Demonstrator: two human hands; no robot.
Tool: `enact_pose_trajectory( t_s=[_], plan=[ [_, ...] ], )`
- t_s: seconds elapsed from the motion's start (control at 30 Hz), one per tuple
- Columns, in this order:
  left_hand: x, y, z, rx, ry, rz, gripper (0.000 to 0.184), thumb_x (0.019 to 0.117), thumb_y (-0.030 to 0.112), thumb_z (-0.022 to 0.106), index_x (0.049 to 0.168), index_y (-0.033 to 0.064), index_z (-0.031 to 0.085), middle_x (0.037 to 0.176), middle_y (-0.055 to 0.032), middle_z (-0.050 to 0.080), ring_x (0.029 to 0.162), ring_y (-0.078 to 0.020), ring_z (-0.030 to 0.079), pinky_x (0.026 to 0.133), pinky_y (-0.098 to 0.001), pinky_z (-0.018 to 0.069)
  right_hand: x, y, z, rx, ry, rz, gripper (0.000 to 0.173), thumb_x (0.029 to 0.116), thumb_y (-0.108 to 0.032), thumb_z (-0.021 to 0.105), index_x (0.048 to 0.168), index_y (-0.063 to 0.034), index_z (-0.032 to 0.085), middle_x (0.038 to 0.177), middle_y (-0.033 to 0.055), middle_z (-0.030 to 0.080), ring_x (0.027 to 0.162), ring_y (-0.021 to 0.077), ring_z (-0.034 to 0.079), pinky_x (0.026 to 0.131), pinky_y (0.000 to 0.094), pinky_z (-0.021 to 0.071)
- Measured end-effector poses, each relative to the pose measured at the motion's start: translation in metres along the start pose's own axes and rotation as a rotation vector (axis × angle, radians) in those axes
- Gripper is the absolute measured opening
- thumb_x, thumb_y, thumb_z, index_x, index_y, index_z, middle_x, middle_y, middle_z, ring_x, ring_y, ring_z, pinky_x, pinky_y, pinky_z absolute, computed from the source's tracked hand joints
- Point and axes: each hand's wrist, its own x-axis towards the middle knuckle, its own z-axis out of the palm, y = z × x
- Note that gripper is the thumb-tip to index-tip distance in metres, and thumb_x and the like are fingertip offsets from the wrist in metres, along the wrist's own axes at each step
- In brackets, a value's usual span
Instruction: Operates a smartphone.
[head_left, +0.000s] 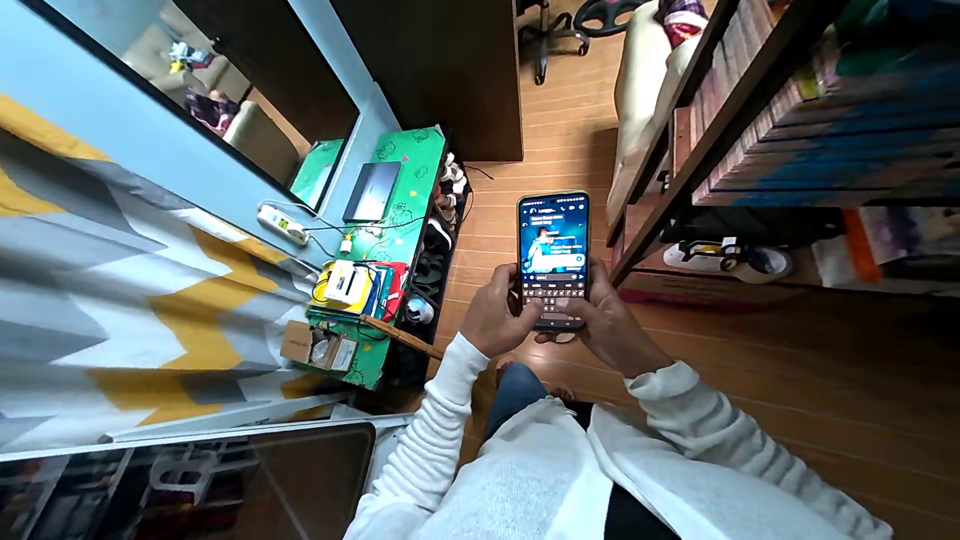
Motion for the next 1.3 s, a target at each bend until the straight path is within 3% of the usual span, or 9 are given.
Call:
enact_pose_trajectory(
  t_s=[0.3,0.5,0.83,1.13,1.2,1.3],
  plan=[
    [-0.005,0.004,0.0,0.001,-0.012,-0.019,0.046,0.092,0.01,0.062,0.132,-0.01,0.049,0.1,-0.0157,0.07,0.077,-0.0144,0.069,0.072,-0.0332,0.0589,0.0,0.003,0.003,0.024,0.062,-0.003,0.053,0.1016,-0.001,0.039,0.149,-0.0208,0.026,0.11,0.0098,0.067,0.079,0.0235,0.075,0.055,0.0368,0.0643],
    [-0.01,0.001,-0.004,-0.027,-0.005,0.031,0.045,0.0901,0.008,0.058,0.131,-0.0105,0.051,0.1,-0.014,0.07,0.074,-0.0098,0.066,0.07,-0.0282,0.0569,-0.001,0.006,0.003,0.031,0.028,-0.011,0.061,0.0936,0.005,0.05,0.145,-0.0202,0.03,0.11,0.0076,0.068,0.082,0.0231,0.075,0.057,0.0377,0.0649],
    [-0.011,-0.002,-0.003,0.003,0.058,0.06,0.037,0.0897,0.004,0.059,0.123,-0.0107,0.056,0.094,-0.0134,0.07,0.07,-0.0085,0.064,0.066,-0.0259,0.0556,-0.002,0.007,0.001,0.017,0.0,-0.008,0.066,0.0893,0.004,0.05,0.146,-0.021,0.028,0.113,0.0082,0.068,0.084,0.0243,0.075,0.059,0.0389,0.0653],
    [-0.01,0.001,-0.001,-0.03,0.01,0.015,0.041,0.091,0.007,0.06,0.128,-0.0093,0.054,0.098,-0.0131,0.07,0.072,-0.0088,0.065,0.068,-0.0268,0.056,-0.003,0.003,0.007,0.016,0.093,0.0,0.055,0.098,0.003,0.048,0.146,-0.0187,0.031,0.109,0.0103,0.068,0.078,0.0249,0.075,0.052,0.0374,0.0637],
    [-0.01,0.001,-0.002,-0.027,0.009,0.011,0.041,0.0908,0.007,0.06,0.128,-0.0094,0.054,0.098,-0.0133,0.07,0.072,-0.009,0.065,0.068,-0.027,0.0557,-0.003,0.005,0.004,0.022,0.062,-0.003,0.058,0.0961,0.004,0.049,0.146,-0.0195,0.03,0.109,0.0095,0.068,0.081,0.0242,0.075,0.054,0.0377,0.0644],
    [-0.01,0.002,-0.004,-0.016,0.027,0.016,0.042,0.0897,0.007,0.059,0.128,-0.0101,0.054,0.099,-0.0144,0.07,0.075,-0.0101,0.066,0.07,-0.0279,0.0564,-0.004,0.004,0.0,-0.015,-0.047,0.001,0.073,0.0872,0.006,0.051,0.149,-0.022,0.023,0.117,0.0061,0.066,0.09,0.0227,0.075,0.066,0.0389,0.0663]
  ],
)
